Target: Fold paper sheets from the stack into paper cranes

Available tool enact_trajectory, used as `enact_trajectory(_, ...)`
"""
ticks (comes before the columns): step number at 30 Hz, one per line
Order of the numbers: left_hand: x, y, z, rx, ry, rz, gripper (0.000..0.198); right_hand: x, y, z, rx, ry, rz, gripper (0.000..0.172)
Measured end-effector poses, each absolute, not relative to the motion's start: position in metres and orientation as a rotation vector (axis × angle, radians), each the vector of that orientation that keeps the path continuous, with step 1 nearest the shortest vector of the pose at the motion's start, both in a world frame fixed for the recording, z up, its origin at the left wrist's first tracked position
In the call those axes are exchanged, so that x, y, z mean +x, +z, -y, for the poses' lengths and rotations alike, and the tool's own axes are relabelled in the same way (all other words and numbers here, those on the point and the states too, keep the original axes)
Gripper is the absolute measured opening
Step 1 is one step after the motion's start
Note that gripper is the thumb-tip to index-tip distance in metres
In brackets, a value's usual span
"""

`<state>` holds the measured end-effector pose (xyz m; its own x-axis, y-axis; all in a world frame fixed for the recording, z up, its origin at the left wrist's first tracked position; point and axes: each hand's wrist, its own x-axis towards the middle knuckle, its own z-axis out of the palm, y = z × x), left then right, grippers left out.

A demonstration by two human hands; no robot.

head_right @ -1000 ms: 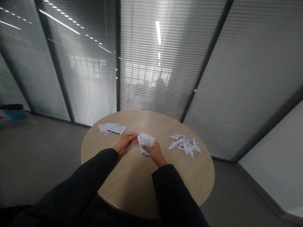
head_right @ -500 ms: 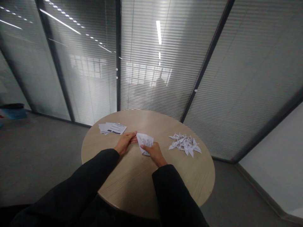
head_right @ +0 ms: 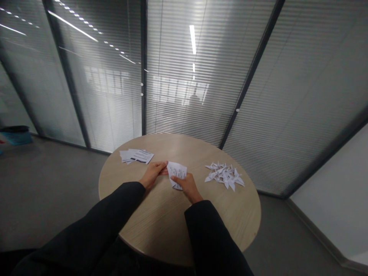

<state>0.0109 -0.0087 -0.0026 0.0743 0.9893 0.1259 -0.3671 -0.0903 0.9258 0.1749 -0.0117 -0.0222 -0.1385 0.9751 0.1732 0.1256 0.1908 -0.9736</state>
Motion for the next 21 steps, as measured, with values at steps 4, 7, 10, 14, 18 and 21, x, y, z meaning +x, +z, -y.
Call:
enact_trajectory(4,0.0128,-0.0040,0.0069,1.043,1.410,-0.839,0.037,0.1736,-0.0199,0.0130,-1.170,1.086,1.479,0.040)
enact_trajectory(7,0.0147,-0.0032,0.0073,1.020,1.453,-0.839,0.038,0.1725,-0.0181,0.0136,-1.172,1.098,1.479,0.039)
enact_trajectory(10,0.0162,-0.0027,0.0086,1.013,1.491,-0.817,0.040,0.1713,-0.0172,0.0134,-1.165,1.114,1.452,0.040)
enact_trajectory(14,0.0169,-0.0041,0.0090,1.015,1.501,-0.806,0.042,0.1698,-0.0156,0.0139,-1.134,1.163,1.422,0.041)
enact_trajectory(18,0.0170,-0.0055,0.0083,1.001,1.526,-0.819,0.042,0.1691,-0.0134,0.0154,-1.105,1.194,1.411,0.042)
enact_trajectory(21,0.0178,-0.0057,0.0081,0.989,1.535,-0.832,0.039,0.1686,-0.0125,0.0161,-1.085,1.214,1.404,0.044)
